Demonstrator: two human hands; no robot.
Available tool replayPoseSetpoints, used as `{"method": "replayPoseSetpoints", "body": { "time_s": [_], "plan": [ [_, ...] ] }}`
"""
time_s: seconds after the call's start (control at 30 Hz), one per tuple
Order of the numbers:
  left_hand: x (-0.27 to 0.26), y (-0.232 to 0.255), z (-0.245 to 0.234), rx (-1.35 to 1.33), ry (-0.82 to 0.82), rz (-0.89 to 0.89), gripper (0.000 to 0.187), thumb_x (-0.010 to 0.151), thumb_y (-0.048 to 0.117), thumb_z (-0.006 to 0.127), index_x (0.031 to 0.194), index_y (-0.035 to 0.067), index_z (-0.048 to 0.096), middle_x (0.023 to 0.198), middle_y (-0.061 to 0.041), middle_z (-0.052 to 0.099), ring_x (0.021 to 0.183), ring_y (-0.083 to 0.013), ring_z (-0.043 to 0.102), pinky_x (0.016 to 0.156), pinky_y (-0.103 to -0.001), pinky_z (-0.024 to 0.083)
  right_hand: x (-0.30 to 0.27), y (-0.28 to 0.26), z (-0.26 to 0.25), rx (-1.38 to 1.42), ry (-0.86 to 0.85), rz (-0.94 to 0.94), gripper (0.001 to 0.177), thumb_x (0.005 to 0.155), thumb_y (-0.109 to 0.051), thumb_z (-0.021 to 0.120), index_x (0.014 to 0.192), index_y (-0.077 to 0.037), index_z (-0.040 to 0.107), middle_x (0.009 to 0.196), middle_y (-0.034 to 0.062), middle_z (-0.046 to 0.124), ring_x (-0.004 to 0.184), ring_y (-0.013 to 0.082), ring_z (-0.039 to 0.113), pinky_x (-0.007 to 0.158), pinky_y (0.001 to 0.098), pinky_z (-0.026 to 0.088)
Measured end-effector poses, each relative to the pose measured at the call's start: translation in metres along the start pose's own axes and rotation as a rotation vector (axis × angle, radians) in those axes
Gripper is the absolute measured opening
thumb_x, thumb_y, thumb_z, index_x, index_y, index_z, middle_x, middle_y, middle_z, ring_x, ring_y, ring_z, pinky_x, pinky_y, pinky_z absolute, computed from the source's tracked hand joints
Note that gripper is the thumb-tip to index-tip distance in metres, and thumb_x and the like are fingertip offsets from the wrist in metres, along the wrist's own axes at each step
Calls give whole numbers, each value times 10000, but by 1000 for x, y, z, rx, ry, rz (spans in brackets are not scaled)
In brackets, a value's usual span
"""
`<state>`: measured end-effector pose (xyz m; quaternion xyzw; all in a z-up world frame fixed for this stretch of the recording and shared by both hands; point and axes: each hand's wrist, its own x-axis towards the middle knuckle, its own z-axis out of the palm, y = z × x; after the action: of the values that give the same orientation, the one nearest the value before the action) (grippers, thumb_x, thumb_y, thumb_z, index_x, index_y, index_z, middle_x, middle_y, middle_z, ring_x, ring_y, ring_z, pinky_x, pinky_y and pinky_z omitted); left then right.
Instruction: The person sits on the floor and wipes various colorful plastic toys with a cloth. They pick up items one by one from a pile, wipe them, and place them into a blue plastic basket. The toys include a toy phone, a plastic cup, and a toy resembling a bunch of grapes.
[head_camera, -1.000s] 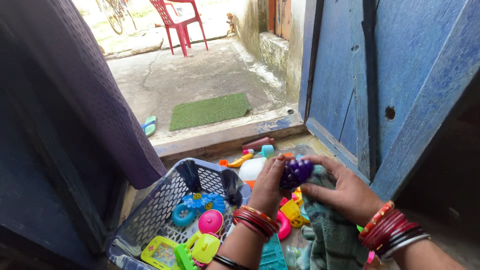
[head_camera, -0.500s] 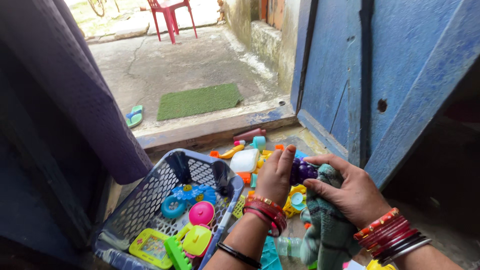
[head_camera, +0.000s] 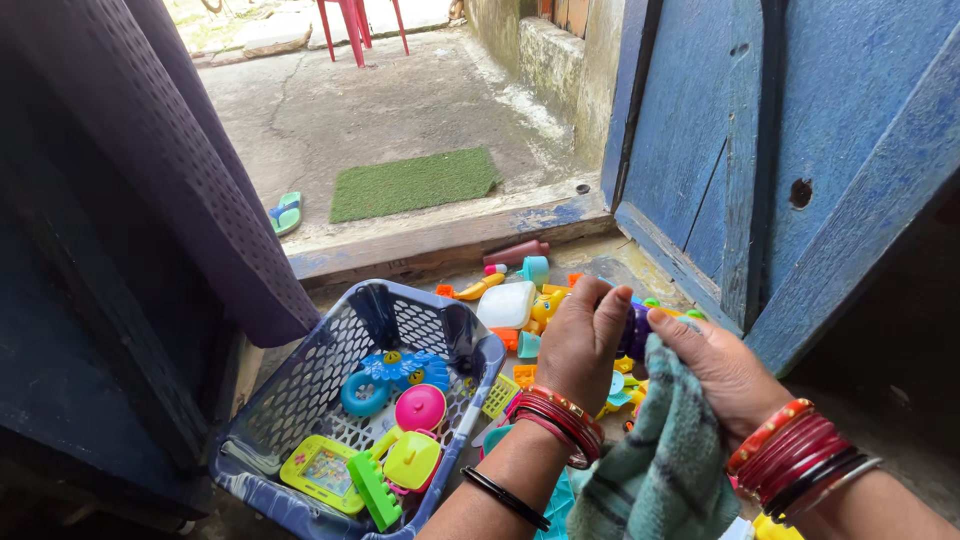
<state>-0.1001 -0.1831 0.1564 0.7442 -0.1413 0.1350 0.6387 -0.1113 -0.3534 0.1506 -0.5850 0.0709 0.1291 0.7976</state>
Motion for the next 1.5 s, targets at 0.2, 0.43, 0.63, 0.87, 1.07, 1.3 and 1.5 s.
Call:
{"method": "replayPoseSetpoints", "body": {
  "time_s": [0.2, 0.43, 0.63, 0.87, 1.07, 1.3, 1.5],
  "plan": [
    [-4, -9, 5, 125, 31, 196, 358, 1007, 400, 595, 1099, 54, 595, 991, -163, 672, 880, -308, 687, 737, -416, 549, -1, 5, 5, 180, 15, 80, 447, 927, -440, 619, 1121, -39, 651, 816, 68, 716, 623, 155, 695, 553, 341, 596],
    [16, -37, 1, -416, 35, -237, 448, 1032, 508, 536, 1065, 65, 594, 702, -32, 583, 539, -113, 524, 459, -284, 410, 4, -9, 7, -29, -36, 0, 590, 867, -499, 615, 1171, 2, 674, 867, 101, 743, 696, 167, 712, 628, 330, 595],
    [20, -47, 1, -472, -33, -350, 465, 999, 526, 552, 1053, 64, 559, 670, -25, 586, 455, -95, 516, 369, -249, 388, 3, -21, -2, -476, 98, -188, 613, 775, -448, 736, 1264, -79, 695, 902, 82, 747, 785, 145, 700, 702, 307, 598],
    [18, -58, 4, -416, -101, -347, 434, 997, 508, 603, 1055, 78, 588, 725, -39, 632, 514, -94, 554, 412, -242, 425, 3, -17, 8, -663, 97, -230, 474, 791, -293, 828, 1226, -128, 737, 963, 103, 784, 786, 130, 694, 701, 291, 579],
    [38, -86, -13, -853, 12, -489, 415, 1033, 524, 527, 1063, 117, 603, 789, -53, 673, 542, -142, 594, 439, -281, 463, 8, -28, -15, -265, 112, -135, 512, 800, -133, 753, 1305, -75, 686, 1010, 98, 728, 754, 171, 701, 661, 352, 604],
    [27, -76, -16, -1060, -235, -526, 402, 1077, 471, 456, 1226, 126, 598, 969, -75, 680, 763, -218, 694, 647, -357, 573, -8, -39, -8, -120, -15, -9, 573, 817, -106, 690, 1386, -111, 623, 1029, 92, 757, 742, 152, 719, 632, 323, 618],
    [22, -60, -18, -1101, -320, -480, 432, 1094, 448, 426, 1321, 113, 577, 1044, -106, 684, 878, -238, 722, 756, -395, 600, -5, -34, -7, -121, -22, -17, 537, 796, -122, 726, 1325, -117, 636, 1016, 112, 750, 765, 162, 725, 662, 334, 618]
  ]
}}
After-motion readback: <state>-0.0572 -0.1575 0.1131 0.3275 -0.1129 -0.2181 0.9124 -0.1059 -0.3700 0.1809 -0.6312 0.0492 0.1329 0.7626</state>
